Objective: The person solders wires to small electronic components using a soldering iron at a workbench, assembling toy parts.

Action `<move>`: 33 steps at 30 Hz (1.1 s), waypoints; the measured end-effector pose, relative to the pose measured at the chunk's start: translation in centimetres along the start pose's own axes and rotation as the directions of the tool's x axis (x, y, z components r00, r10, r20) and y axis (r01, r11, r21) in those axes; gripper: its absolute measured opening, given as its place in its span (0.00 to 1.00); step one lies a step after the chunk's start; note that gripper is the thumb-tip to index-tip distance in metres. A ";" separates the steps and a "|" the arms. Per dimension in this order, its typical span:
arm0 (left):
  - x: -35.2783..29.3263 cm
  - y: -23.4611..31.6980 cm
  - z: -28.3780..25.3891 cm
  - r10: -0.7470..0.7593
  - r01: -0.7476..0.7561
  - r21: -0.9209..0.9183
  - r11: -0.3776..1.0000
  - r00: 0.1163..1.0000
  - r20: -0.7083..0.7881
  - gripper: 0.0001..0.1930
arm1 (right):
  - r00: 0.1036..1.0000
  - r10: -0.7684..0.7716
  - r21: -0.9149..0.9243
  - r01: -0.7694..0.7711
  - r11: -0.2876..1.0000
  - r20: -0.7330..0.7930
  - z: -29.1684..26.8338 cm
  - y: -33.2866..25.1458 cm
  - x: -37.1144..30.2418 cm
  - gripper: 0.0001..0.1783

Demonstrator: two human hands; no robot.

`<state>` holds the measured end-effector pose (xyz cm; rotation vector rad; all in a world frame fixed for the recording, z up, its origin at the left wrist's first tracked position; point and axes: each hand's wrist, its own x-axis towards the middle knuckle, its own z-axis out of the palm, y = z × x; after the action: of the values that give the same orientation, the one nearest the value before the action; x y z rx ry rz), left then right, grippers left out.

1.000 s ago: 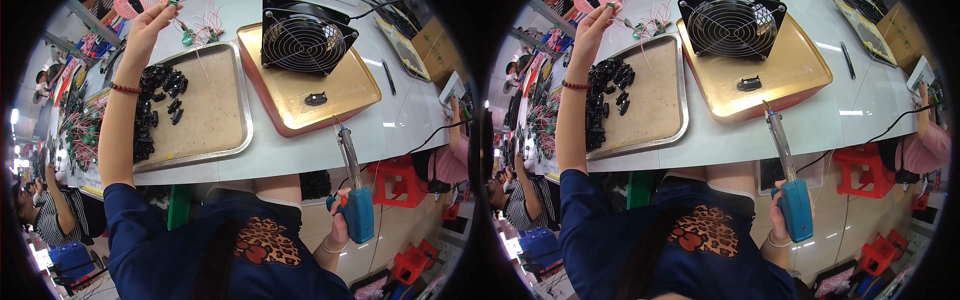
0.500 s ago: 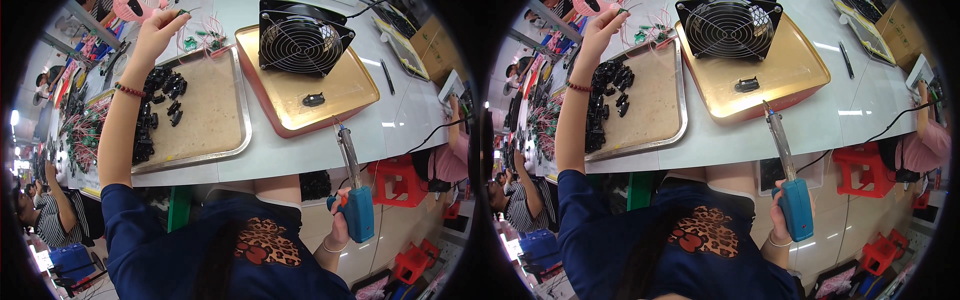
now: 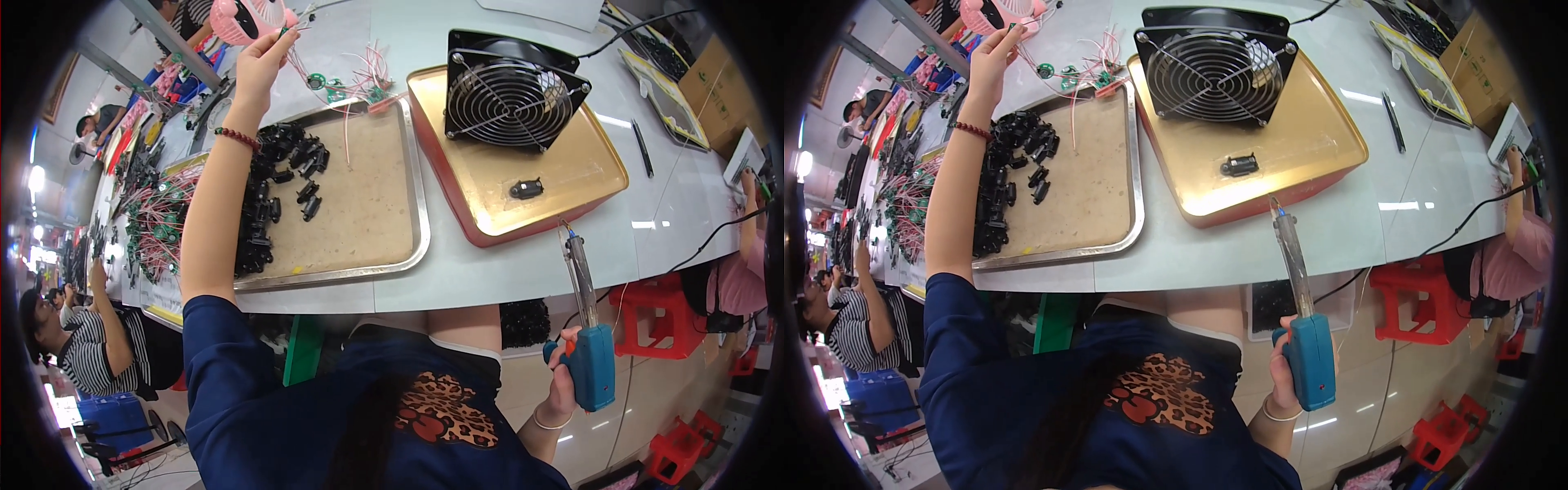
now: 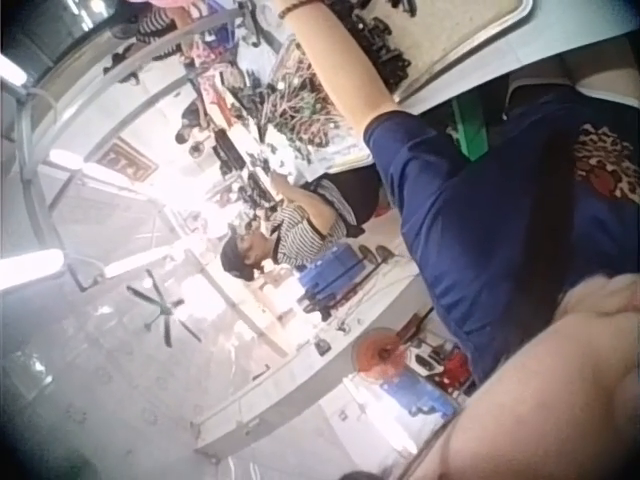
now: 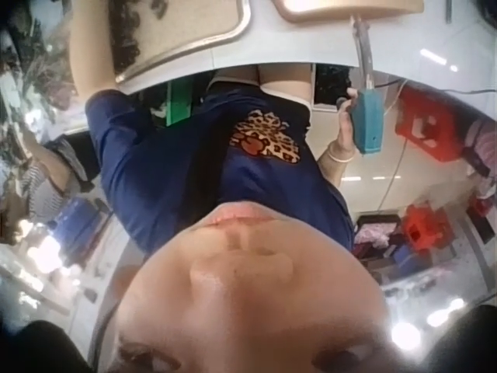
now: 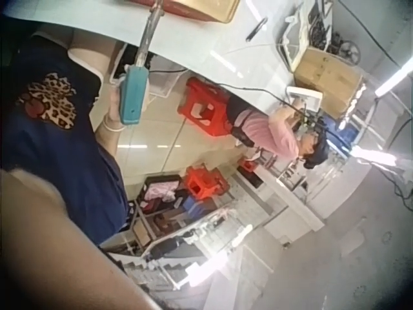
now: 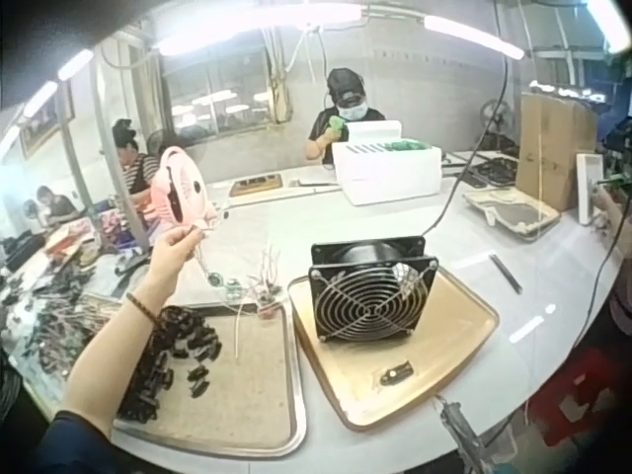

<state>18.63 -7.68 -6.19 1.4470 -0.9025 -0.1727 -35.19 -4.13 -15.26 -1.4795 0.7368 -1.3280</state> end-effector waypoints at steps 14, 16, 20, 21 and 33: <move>2.3 -0.2 -1.7 -0.073 0.023 0.261 0.965 0.980 0.183 0.11 | 0.999 0.041 -0.024 -0.040 0.999 0.024 -0.1 -0.1 0.2 0.23; 2.5 0.5 -1.7 0.072 -0.152 0.413 0.898 0.976 0.204 0.11 | 0.999 0.044 -0.021 -0.044 0.999 0.016 -0.1 0.1 0.0 0.23; 2.7 2.9 -0.9 0.319 -0.313 0.116 0.943 0.947 -0.034 0.10 | 0.999 0.046 0.002 -0.046 0.999 -0.017 0.6 -0.1 0.3 0.22; 2.7 3.2 -0.6 0.263 -0.265 -0.034 0.964 0.964 -0.045 0.09 | 0.999 0.044 0.006 -0.044 0.999 -0.020 0.7 0.0 0.4 0.22; 11.7 2.5 -2.7 0.215 -0.251 0.653 0.715 0.967 0.136 0.22 | 1.000 0.002 -0.221 0.004 0.975 0.027 1.7 -2.2 1.0 0.16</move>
<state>27.15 -12.32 1.35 1.9722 -1.2580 0.3517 -33.65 -3.85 -12.73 -1.6702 0.8892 -1.2561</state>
